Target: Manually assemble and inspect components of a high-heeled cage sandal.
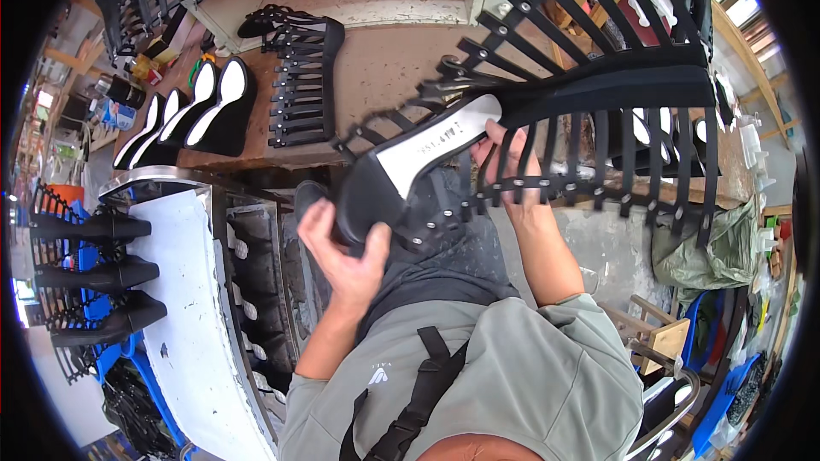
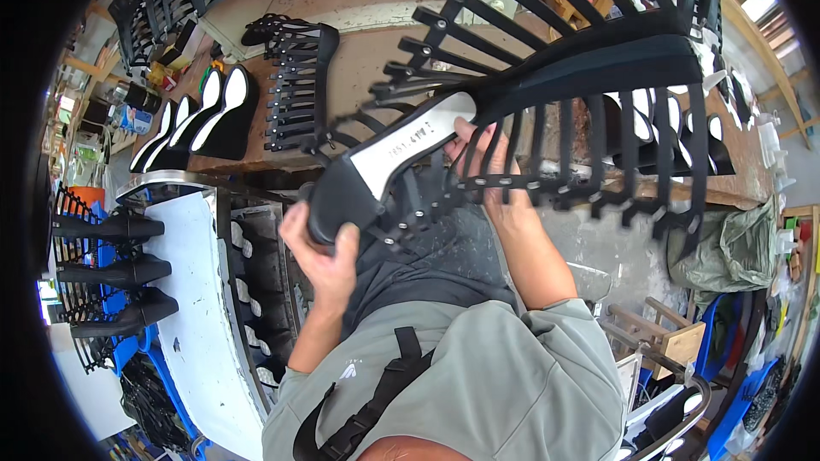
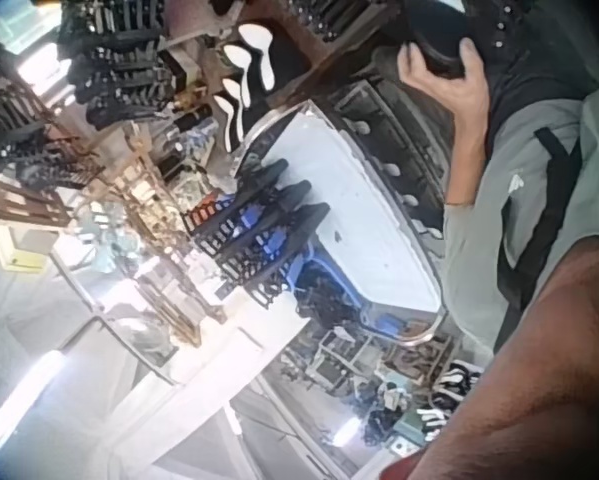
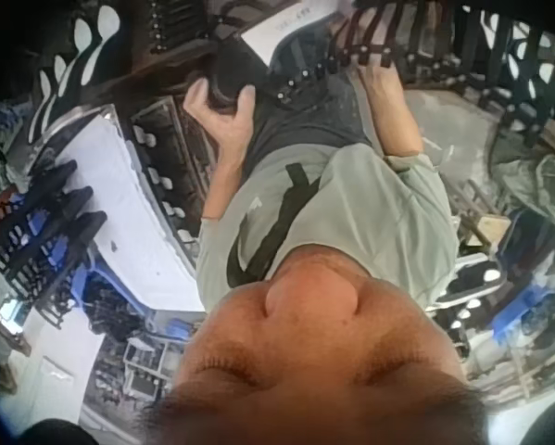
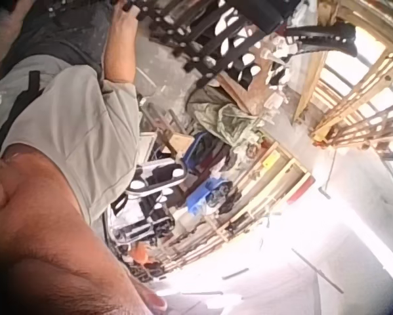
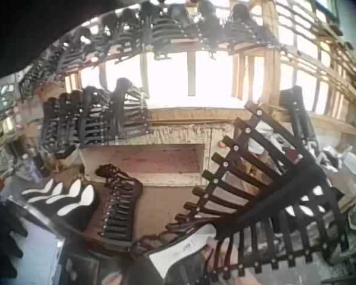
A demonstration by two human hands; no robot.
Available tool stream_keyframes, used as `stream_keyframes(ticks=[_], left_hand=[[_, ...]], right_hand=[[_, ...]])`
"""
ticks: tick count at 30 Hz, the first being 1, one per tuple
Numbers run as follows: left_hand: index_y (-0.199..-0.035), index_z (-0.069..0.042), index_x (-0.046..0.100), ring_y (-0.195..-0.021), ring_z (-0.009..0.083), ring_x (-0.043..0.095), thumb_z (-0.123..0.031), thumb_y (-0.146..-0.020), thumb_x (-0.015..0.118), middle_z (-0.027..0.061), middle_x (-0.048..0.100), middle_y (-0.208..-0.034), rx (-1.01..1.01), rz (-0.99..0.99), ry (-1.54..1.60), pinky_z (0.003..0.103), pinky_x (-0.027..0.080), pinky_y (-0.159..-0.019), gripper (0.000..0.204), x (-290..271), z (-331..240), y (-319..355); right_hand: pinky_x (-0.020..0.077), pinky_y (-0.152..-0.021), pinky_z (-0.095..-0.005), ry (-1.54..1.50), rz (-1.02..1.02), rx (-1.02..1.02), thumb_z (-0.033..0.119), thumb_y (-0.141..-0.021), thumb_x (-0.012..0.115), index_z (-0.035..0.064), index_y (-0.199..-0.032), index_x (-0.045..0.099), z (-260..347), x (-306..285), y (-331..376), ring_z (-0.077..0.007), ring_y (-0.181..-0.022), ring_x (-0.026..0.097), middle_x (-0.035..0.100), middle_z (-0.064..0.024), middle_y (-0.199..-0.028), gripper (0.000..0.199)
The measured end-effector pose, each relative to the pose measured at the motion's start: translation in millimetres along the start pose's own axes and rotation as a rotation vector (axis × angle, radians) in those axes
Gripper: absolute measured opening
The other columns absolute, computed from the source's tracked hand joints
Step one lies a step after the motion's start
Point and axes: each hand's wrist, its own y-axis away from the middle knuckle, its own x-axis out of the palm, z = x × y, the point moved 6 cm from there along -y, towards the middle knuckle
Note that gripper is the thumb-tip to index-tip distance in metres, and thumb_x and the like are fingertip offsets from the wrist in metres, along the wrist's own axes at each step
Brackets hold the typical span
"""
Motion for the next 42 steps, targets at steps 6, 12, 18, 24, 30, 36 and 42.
stream_keyframes(ticks=[6,12,18,24,30,36,42], left_hand=[[-0.103,0.004,0.054,-0.085,0.0203,0.055,-0.011,-0.092,0.05,0.0153,0.052,-0.102,-0.092,0.043,0.278,0.031,0.047,-0.08,0.02,-18,32,20],[-0.112,0.004,0.056,-0.091,0.03,0.059,-0.034,-0.09,0.05,0.0194,0.058,-0.104,-0.088,0.479,0.354,0.036,0.046,-0.082,0.044,15,-4,-44],[-0.11,0.006,0.054,-0.088,0.0328,0.058,-0.034,-0.081,0.054,0.0196,0.059,-0.099,0.143,0.602,0.33,0.038,0.047,-0.078,0.049,-12,-32,-43],[-0.119,0.006,0.053,-0.099,0.0347,0.058,-0.07,-0.077,0.054,0.0202,0.059,-0.108,0.021,0.646,0.372,0.039,0.045,-0.086,0.087,-17,-17,-41],[-0.118,0.008,0.055,-0.102,0.031,0.059,-0.074,-0.069,0.055,0.0209,0.061,-0.11,0.094,0.728,0.35,0.04,0.046,-0.089,0.096,-24,-18,-38],[-0.118,0.008,0.056,-0.1,0.0301,0.06,-0.073,-0.067,0.06,0.0197,0.061,-0.109,0.044,0.68,0.31,0.038,0.047,-0.088,0.096,-23,-16,-35],[-0.119,0.007,0.056,-0.101,0.0291,0.059,-0.075,-0.066,0.059,0.0186,0.06,-0.109,-0.079,0.684,0.317,0.038,0.046,-0.089,0.098,-25,-2,-33]], right_hand=[[0.0484,-0.081,-0.0273,-0.119,0.087,0.272,0.017,-0.089,0.058,0.0028,-0.112,0.057,-24,3,-8,-0.0147,-0.091,0.061,0.063,-0.0043,-0.097,0.027],[0.0491,-0.077,-0.0271,0.327,0.727,0.245,0.024,-0.087,0.064,-0.0016,-0.105,0.06,2,99,84,-0.0142,-0.086,0.062,0.065,-0.008,-0.096,0.031],[0.0484,-0.079,-0.0277,0.209,1.014,0.234,0.019,-0.081,0.074,-0.0019,-0.108,0.06,11,134,115,-0.0163,-0.091,0.063,0.065,-0.0101,-0.103,0.037],[0.0477,-0.075,-0.0292,0.869,0.558,-0.603,0.005,-0.069,0.075,-0.0035,-0.118,0.056,25,115,125,-0.0225,-0.084,0.059,0.06,-0.0149,-0.1,0.053],[0.047,-0.07,-0.0275,0.864,0.659,-0.453,0.006,-0.073,0.075,-0.0044,-0.112,0.061,29,119,117,-0.0197,-0.081,0.058,0.061,-0.0124,-0.094,0.043],[0.0491,-0.071,-0.0307,0.495,0.594,-0.258,0.0,-0.086,0.062,-0.0012,-0.107,0.05,8,105,113,-0.0229,-0.08,0.06,0.059,-0.0188,-0.087,0.024],[0.0474,-0.074,-0.024,0.283,0.691,-0.074,0.0,-0.084,0.068,-0.005,-0.112,0.049,6,103,107,-0.0142,-0.085,0.057,0.059,-0.0145,-0.1,0.034]])
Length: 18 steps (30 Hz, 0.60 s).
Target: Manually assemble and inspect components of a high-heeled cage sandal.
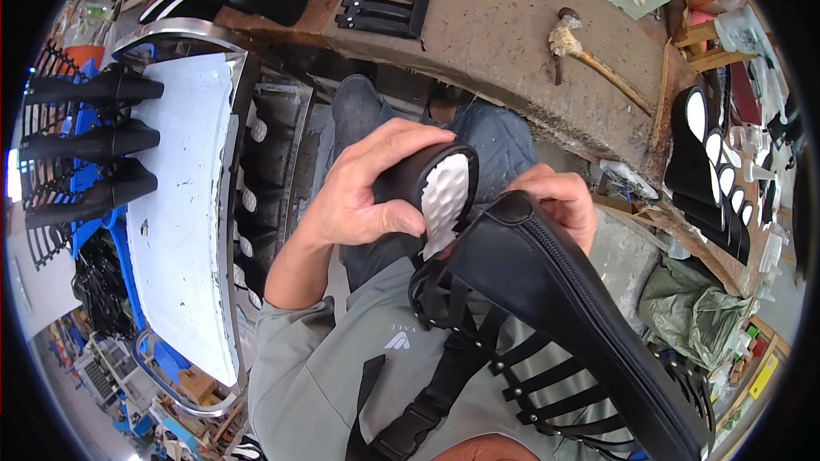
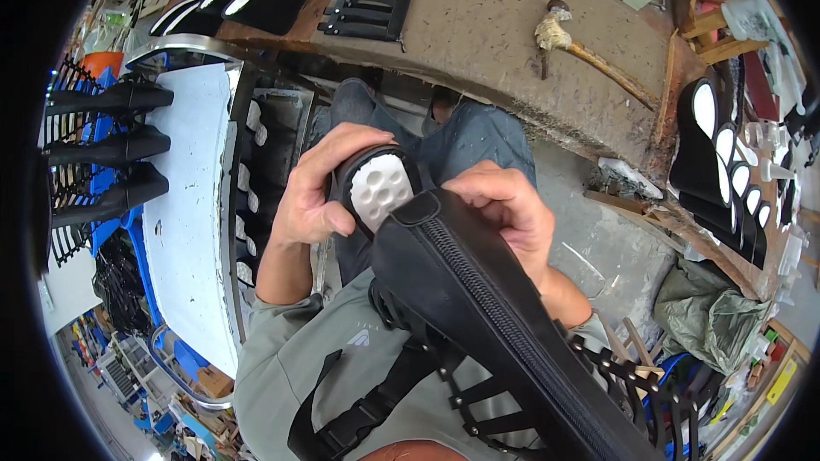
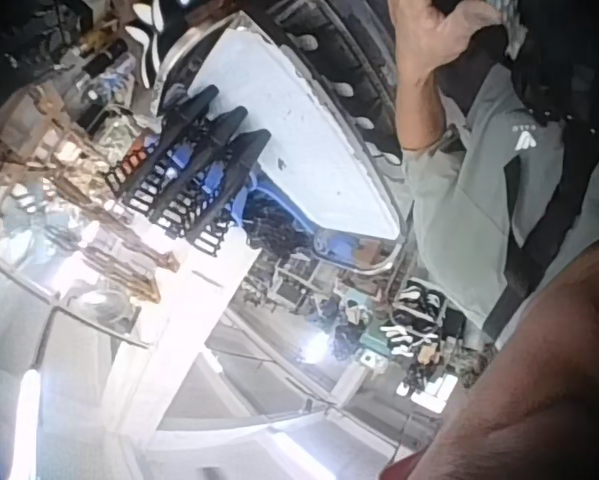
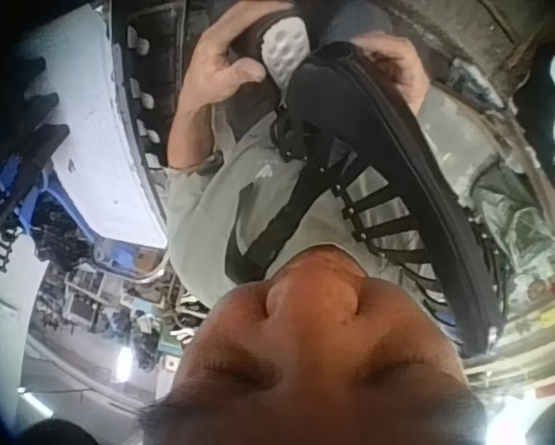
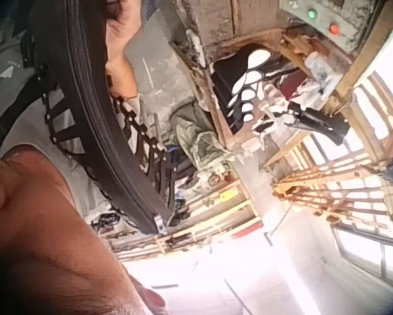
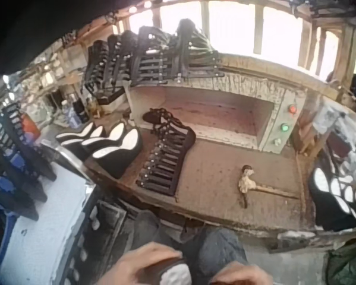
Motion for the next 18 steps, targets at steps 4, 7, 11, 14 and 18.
stream_keyframes(ticks=[4,7,11,14,18], left_hand=[[-0.118,0.008,0.056,-0.1,0.0301,0.059,-0.073,-0.065,0.06,0.0195,0.061,-0.109,0.08,0.022,0.011,0.039,0.047,-0.087,0.097,6,-1,-1],[-0.117,0.009,0.056,-0.099,0.0309,0.06,-0.07,-0.065,0.062,0.0199,0.062,-0.106,0.151,0.027,-0.002,0.039,0.049,-0.084,0.095,9,-10,-2],[-0.12,-0.002,0.059,-0.095,0.03,0.06,-0.057,-0.059,0.075,0.0136,0.062,-0.106,0.141,0.007,0.027,0.038,0.047,-0.084,0.084,11,-13,0],[-0.121,-0.002,0.059,-0.095,0.0297,0.059,-0.058,-0.059,0.074,0.0132,0.061,-0.106,0.136,0.016,0.006,0.038,0.046,-0.084,0.085,13,-16,1],[-0.122,-0.004,0.059,-0.092,0.0285,0.059,-0.059,-0.06,0.071,0.0116,0.061,-0.105,0.116,0.016,-0.041,0.038,0.046,-0.081,0.084,15,-22,0]], right_hand=[[0.049,-0.076,-0.0244,-0.145,-0.008,0.149,0.002,-0.086,0.066,-0.0057,-0.113,0.048,-1,1,0,-0.0134,-0.086,0.06,0.06,-0.0128,-0.099,0.033],[0.0499,-0.077,-0.0241,-0.242,-0.093,0.245,0.004,-0.086,0.066,-0.0062,-0.112,0.049,-5,4,-2,-0.0138,-0.088,0.062,0.06,-0.0121,-0.1,0.032],[0.0484,-0.073,-0.0236,-0.166,-0.016,0.173,0.004,-0.084,0.068,-0.0043,-0.114,0.051,-6,3,0,-0.0129,-0.085,0.06,0.06,-0.0128,-0.098,0.035],[0.0466,-0.07,-0.0236,-0.124,0.004,0.125,0.003,-0.083,0.07,-0.0032,-0.115,0.052,-5,1,3,-0.0121,-0.081,0.058,0.06,-0.0131,-0.098,0.037],[0.0445,-0.067,-0.023,-0.037,-0.01,0.093,0.005,-0.083,0.07,-0.0034,-0.114,0.054,-1,-1,6,-0.0115,-0.079,0.056,0.06,-0.0127,-0.096,0.036]])
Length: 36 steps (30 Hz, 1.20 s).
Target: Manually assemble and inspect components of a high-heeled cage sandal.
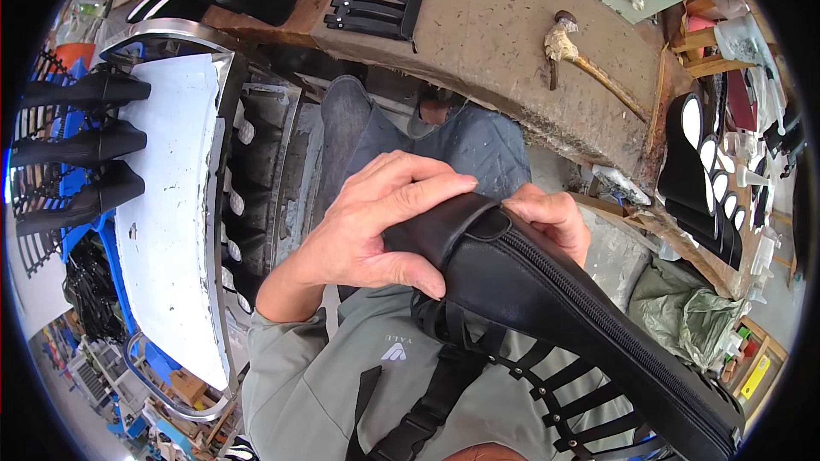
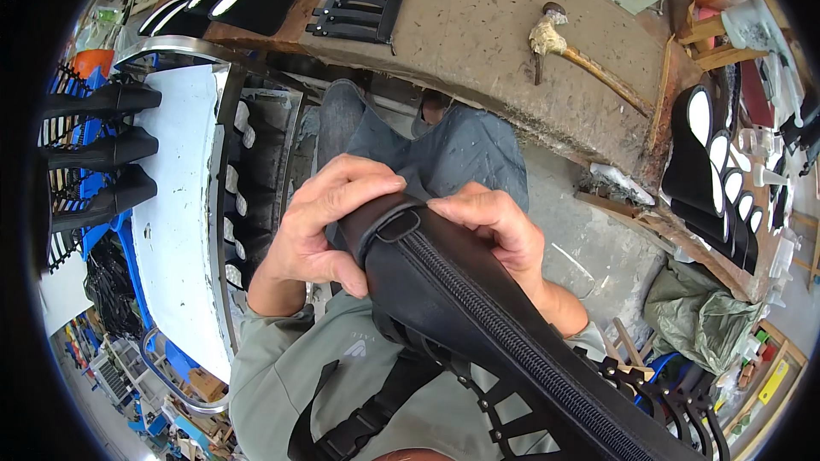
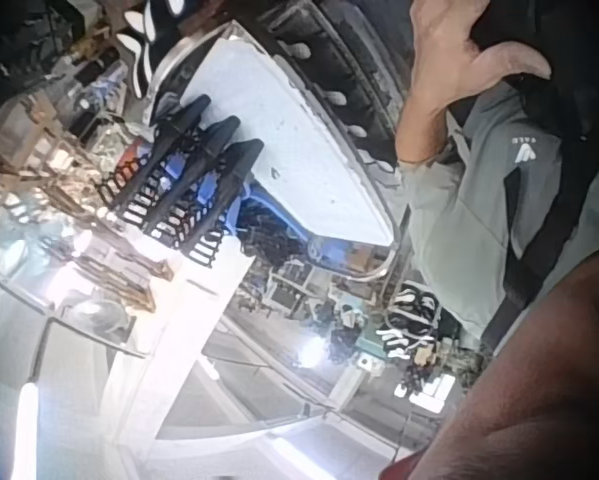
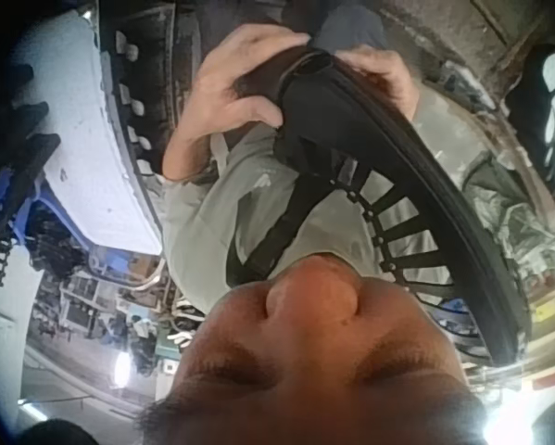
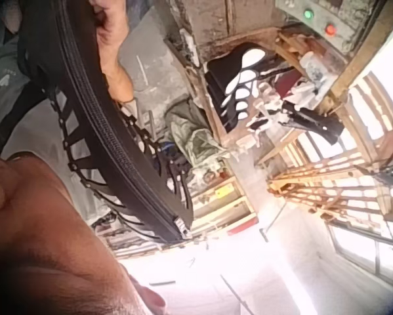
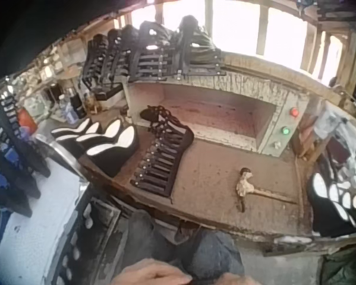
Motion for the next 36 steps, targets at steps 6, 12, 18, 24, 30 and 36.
stream_keyframes(ticks=[6,12,18,24,30,36], left_hand=[[-0.119,0.003,0.059,-0.092,0.0312,0.06,-0.066,-0.064,0.065,0.0181,0.06,-0.104,0.038,0.039,-0.089,0.038,0.047,-0.08,0.088,3,-5,-5],[-0.118,0.006,0.055,-0.089,0.0344,0.06,-0.076,-0.066,0.056,0.018,0.061,-0.101,0.123,0.064,-0.205,0.041,0.047,-0.078,0.097,8,-13,-12],[-0.112,0.007,0.049,-0.082,0.0341,0.057,-0.069,-0.064,0.068,0.0178,0.058,-0.099,0.101,0.115,-0.257,0.041,0.044,-0.075,0.092,11,-28,-23],[-0.107,0.008,0.047,-0.079,0.0353,0.055,-0.063,-0.067,0.071,0.0194,0.054,-0.093,0.133,0.087,-0.274,0.041,0.044,-0.074,0.085,17,-36,-28],[-0.105,0.008,0.048,-0.075,0.0345,0.054,-0.05,-0.073,0.069,0.0186,0.053,-0.09,0.166,0.067,-0.276,0.042,0.044,-0.071,0.07,17,-28,-30],[-0.097,0.006,0.052,-0.062,0.0322,0.053,-0.037,-0.071,0.068,0.0155,0.053,-0.077,0.199,-0.079,-0.317,0.04,0.044,-0.059,0.053,18,-19,-31]], right_hand=[[0.0441,-0.064,-0.0232,0.09,-0.026,-0.017,0.008,-0.084,0.07,-0.0053,-0.113,0.055,5,-5,3,-0.0119,-0.074,0.056,0.061,-0.0122,-0.093,0.036],[0.0451,-0.062,-0.0242,0.269,-0.048,0.001,0.01,-0.081,0.073,-0.0081,-0.11,0.059,13,-8,2,-0.0141,-0.073,0.059,0.064,-0.0131,-0.089,0.037],[0.0491,-0.056,-0.0284,0.587,0.045,-0.14,0.014,-0.076,0.074,-0.0092,-0.106,0.062,36,-5,-5,-0.0203,-0.065,0.063,0.065,-0.0147,-0.08,0.04],[0.0515,-0.053,-0.0307,0.838,0.228,-0.269,0.01,-0.072,0.071,-0.0107,-0.103,0.061,55,1,-12,-0.0242,-0.06,0.065,0.064,-0.0141,-0.074,0.039],[0.0416,-0.042,-0.0296,0.859,0.296,-0.307,0.008,-0.072,0.068,-0.0111,-0.099,0.062,53,2,-28,-0.022,-0.045,0.054,0.059,-0.0115,-0.062,0.034],[0.0476,-0.07,-0.0273,0.482,0.289,0.114,0.023,-0.078,0.073,0.0014,-0.107,0.064,14,-16,-44,-0.0163,-0.079,0.06,0.062,-0.0075,-0.09,0.037]])
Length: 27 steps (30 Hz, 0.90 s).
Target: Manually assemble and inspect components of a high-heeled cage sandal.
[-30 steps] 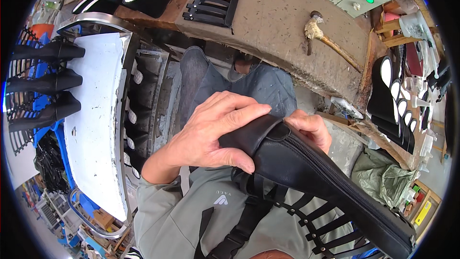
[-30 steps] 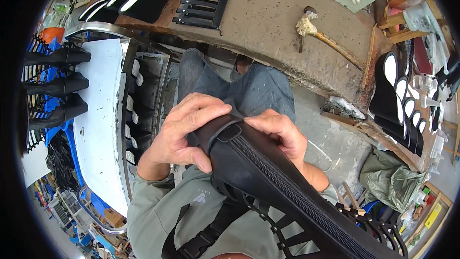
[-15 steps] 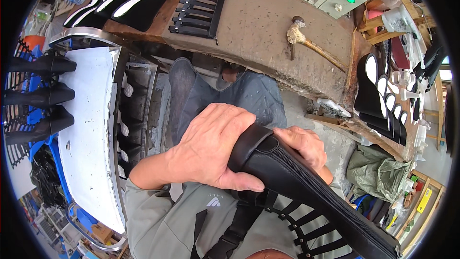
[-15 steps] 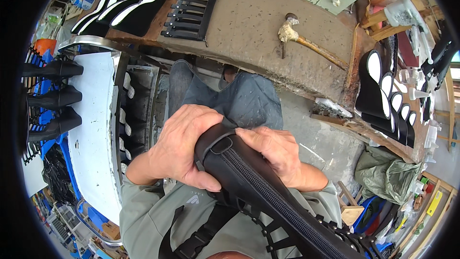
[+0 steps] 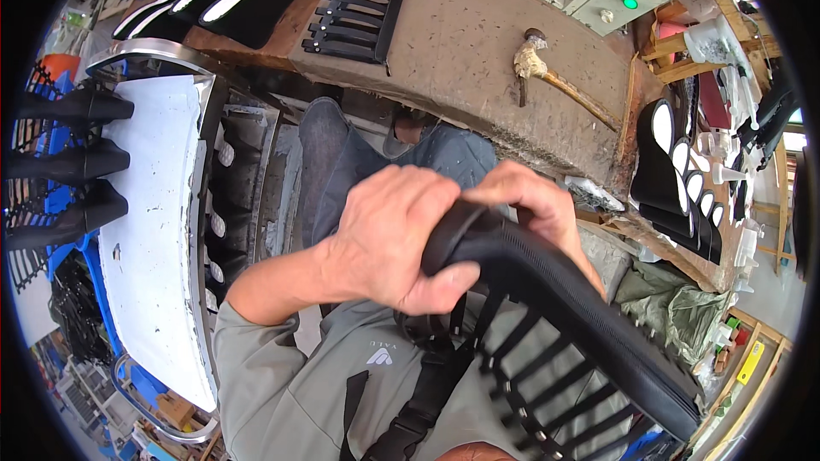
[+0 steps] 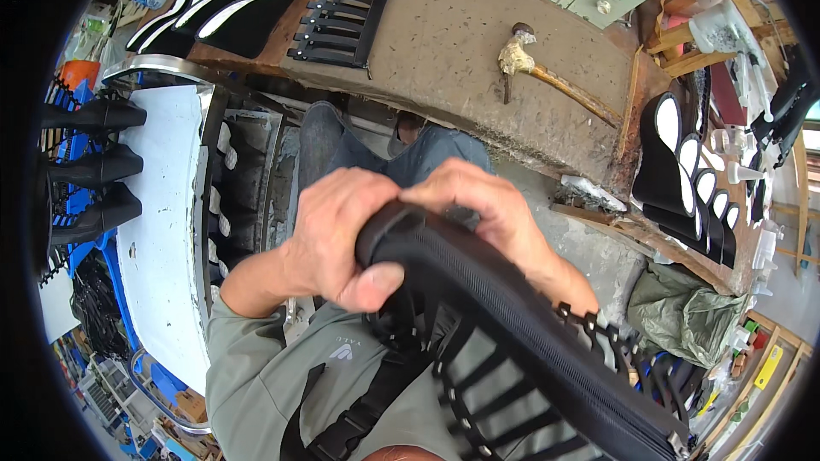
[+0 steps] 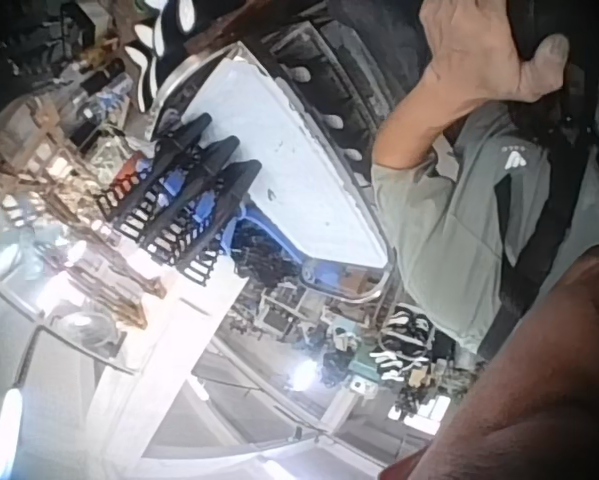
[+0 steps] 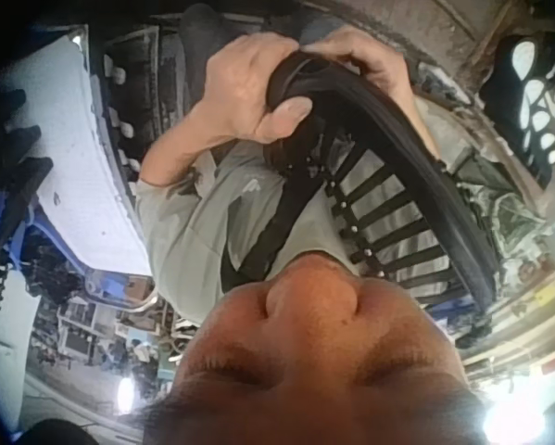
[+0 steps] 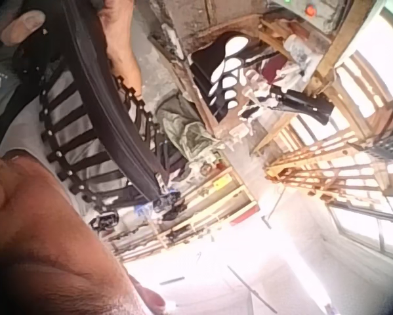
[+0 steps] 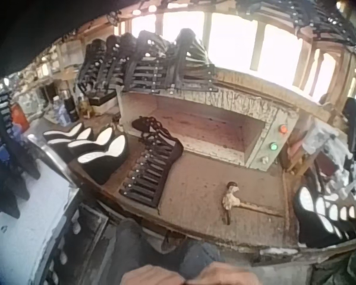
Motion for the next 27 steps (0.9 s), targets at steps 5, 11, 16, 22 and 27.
stream_keyframes(ticks=[5,11,16,22,27], left_hand=[[-0.085,0.004,0.053,-0.066,0.0387,0.057,-0.046,-0.086,0.053,0.0216,0.055,-0.07,-0.427,0.028,0.054,0.045,0.045,-0.061,0.05,3,43,-24],[-0.095,0.007,0.056,-0.078,0.0373,0.062,-0.062,-0.088,0.043,0.0246,0.06,-0.075,-0.772,0.227,0.311,0.04,0.045,-0.072,0.071,18,71,-12],[-0.123,0.007,0.039,-0.099,0.0339,0.062,-0.058,-0.077,0.068,0.0254,0.06,-0.102,-0.602,0.35,0.387,0.038,0.048,-0.086,0.084,6,68,21],[-0.116,0.011,0.04,-0.099,0.0346,0.061,-0.055,-0.079,0.068,0.0255,0.059,-0.102,-0.557,0.282,0.338,0.038,0.047,-0.087,0.08,8,62,17],[-0.112,0.011,0.042,-0.102,0.0352,0.059,-0.05,-0.08,0.068,0.0266,0.057,-0.105,-0.583,0.292,0.298,0.038,0.045,-0.089,0.074,10,57,15]], right_hand=[[0.0494,-0.074,-0.0266,-0.372,-0.101,0.457,0.025,-0.083,0.07,0.0037,-0.112,0.061,-34,-7,-15,-0.0152,-0.083,0.062,0.064,-0.0068,-0.098,0.037],[0.0537,-0.053,-0.0275,-0.347,-0.012,0.87,0.014,-0.076,0.077,-0.0031,-0.106,0.055,-49,3,14,-0.0188,-0.06,0.065,0.062,-0.0092,-0.069,0.042],[0.0552,-0.048,-0.0289,-0.522,-0.176,0.816,0.007,-0.071,0.08,-0.0031,-0.106,0.051,-56,25,19,-0.02,-0.057,0.065,0.062,-0.01,-0.072,0.046],[0.0539,-0.045,-0.0265,-0.4,0.08,0.931,0.01,-0.071,0.08,-0.0004,-0.092,0.059,-72,22,23,-0.0187,-0.053,0.065,0.064,-0.0087,-0.069,0.032],[0.0469,-0.041,-0.0235,-0.317,0.033,0.829,0.015,-0.072,0.082,0.0009,-0.089,0.059,-63,21,18,-0.015,-0.049,0.063,0.065,-0.0071,-0.068,0.032]])
